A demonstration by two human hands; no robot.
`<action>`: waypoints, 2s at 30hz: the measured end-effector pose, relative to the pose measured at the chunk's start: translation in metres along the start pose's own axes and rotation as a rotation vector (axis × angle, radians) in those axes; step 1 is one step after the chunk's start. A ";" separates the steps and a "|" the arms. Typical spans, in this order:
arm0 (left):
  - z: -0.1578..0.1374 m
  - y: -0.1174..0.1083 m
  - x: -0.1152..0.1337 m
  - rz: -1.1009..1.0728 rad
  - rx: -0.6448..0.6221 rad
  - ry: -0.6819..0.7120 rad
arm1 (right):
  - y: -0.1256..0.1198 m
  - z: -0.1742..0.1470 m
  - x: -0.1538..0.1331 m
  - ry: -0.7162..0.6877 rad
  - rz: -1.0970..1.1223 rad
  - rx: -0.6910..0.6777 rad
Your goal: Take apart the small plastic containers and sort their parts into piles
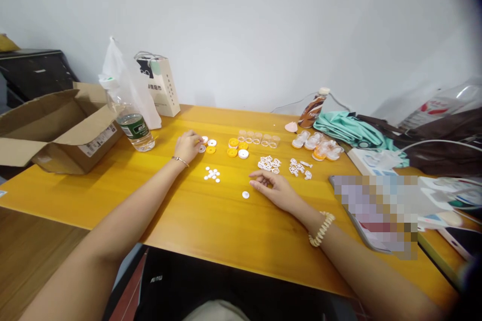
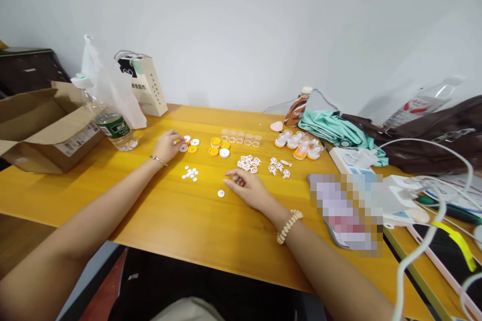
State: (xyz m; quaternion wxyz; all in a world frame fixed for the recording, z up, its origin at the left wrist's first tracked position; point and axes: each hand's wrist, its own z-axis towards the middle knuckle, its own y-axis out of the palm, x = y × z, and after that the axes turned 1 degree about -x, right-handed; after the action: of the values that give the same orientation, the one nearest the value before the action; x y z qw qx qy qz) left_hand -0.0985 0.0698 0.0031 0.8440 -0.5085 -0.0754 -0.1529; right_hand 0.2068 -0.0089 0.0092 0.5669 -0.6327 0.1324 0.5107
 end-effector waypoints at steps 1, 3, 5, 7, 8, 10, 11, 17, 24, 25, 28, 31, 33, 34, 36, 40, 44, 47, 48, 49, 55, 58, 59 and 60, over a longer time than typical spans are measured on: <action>0.001 0.001 0.000 0.020 -0.001 -0.003 | 0.000 0.000 0.001 -0.003 0.000 0.005; 0.001 0.002 0.001 0.050 -0.008 -0.006 | 0.000 0.001 0.002 -0.005 0.002 0.008; 0.002 0.001 0.001 0.073 -0.022 -0.011 | 0.000 0.001 0.002 -0.006 -0.002 0.010; 0.001 0.001 0.001 0.087 -0.036 -0.020 | 0.000 0.001 0.002 -0.018 -0.017 0.021; 0.001 0.000 0.001 0.090 -0.041 -0.020 | -0.001 0.001 0.002 -0.030 -0.028 0.032; 0.001 0.000 0.002 0.093 -0.045 -0.020 | -0.003 0.001 0.001 -0.061 -0.052 0.067; 0.000 0.000 0.003 0.093 -0.046 -0.021 | -0.006 0.001 0.002 -0.074 -0.068 0.092; -0.002 -0.004 0.010 0.057 0.011 0.000 | -0.053 0.011 0.028 -0.066 -0.392 0.518; -0.024 -0.016 0.058 -0.213 -0.172 0.457 | -0.107 0.012 0.080 0.123 -0.871 0.752; -0.029 -0.018 0.067 -0.235 -0.236 0.542 | -0.108 0.011 0.084 0.162 -0.921 0.744; -0.044 -0.020 0.093 -0.274 -0.400 0.729 | -0.107 0.010 0.093 0.237 -1.021 0.686; -0.054 -0.020 0.107 -0.307 -0.492 0.809 | -0.107 0.013 0.097 0.249 -1.054 0.624; -0.058 -0.019 0.110 -0.345 -0.525 0.837 | -0.108 0.014 0.099 0.231 -1.032 0.604; -0.059 -0.018 0.111 -0.364 -0.532 0.846 | -0.109 0.015 0.099 0.222 -1.013 0.605; -0.060 -0.016 0.110 -0.393 -0.526 0.848 | -0.111 0.015 0.098 0.213 -0.978 0.622; -0.063 -0.013 0.111 -0.416 -0.506 0.843 | -0.108 0.013 0.094 0.217 -0.926 0.654; -0.064 -0.013 0.115 -0.415 -0.496 0.854 | -0.107 0.012 0.086 0.210 -0.837 0.691; -0.058 -0.017 0.110 -0.374 -0.436 0.821 | -0.106 0.012 0.074 0.079 -0.723 0.780; -0.053 -0.020 0.105 -0.351 -0.397 0.790 | -0.104 0.012 0.068 0.023 -0.660 0.800; -0.048 -0.024 0.098 -0.326 -0.356 0.746 | -0.099 0.011 0.061 -0.026 -0.580 0.810; -0.018 -0.058 0.020 -0.103 -0.249 0.180 | -0.045 0.005 0.018 -0.154 -0.117 0.482; -0.013 -0.069 -0.016 0.039 -0.287 -0.082 | -0.022 0.001 0.005 -0.215 -0.119 0.264; -0.012 -0.071 -0.024 0.063 -0.294 -0.133 | -0.018 0.000 0.003 -0.238 -0.116 0.210; -0.012 -0.071 -0.030 0.077 -0.306 -0.160 | -0.015 -0.001 0.001 -0.256 -0.110 0.164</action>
State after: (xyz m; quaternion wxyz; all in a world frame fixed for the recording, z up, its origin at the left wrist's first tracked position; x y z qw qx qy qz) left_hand -0.1508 0.0339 0.0482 0.7533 -0.6441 -0.0986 -0.0890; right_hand 0.2190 -0.0040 0.0168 0.6562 -0.5203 0.0656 0.5425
